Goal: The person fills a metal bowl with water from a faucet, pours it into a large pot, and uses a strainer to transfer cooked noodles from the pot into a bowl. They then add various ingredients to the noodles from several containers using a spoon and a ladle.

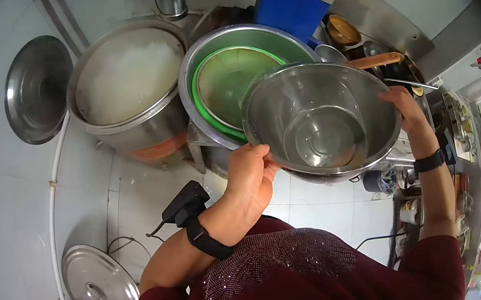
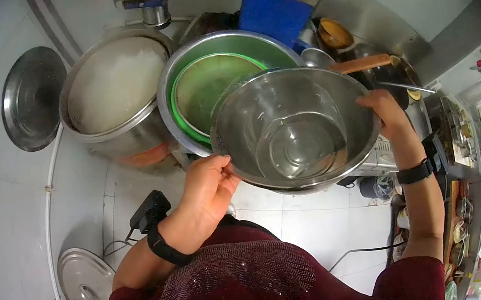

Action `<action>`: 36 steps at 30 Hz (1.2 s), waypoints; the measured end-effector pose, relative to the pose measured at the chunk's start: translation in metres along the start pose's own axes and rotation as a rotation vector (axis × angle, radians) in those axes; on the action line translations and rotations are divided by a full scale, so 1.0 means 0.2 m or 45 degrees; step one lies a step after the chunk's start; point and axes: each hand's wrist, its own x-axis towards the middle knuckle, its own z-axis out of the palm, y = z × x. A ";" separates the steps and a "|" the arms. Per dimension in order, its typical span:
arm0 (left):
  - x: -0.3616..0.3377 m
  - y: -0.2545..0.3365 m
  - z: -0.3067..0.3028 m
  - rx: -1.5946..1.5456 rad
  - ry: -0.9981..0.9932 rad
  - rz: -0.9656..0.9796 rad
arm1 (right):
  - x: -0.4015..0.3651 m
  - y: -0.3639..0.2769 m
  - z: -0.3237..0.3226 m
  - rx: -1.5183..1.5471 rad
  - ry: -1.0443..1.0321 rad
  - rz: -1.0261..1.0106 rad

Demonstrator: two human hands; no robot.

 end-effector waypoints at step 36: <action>0.49 0.23 0.04 0.051 -0.333 -0.634 | 0.68 -0.84 0.17 0.055 -0.071 0.837</action>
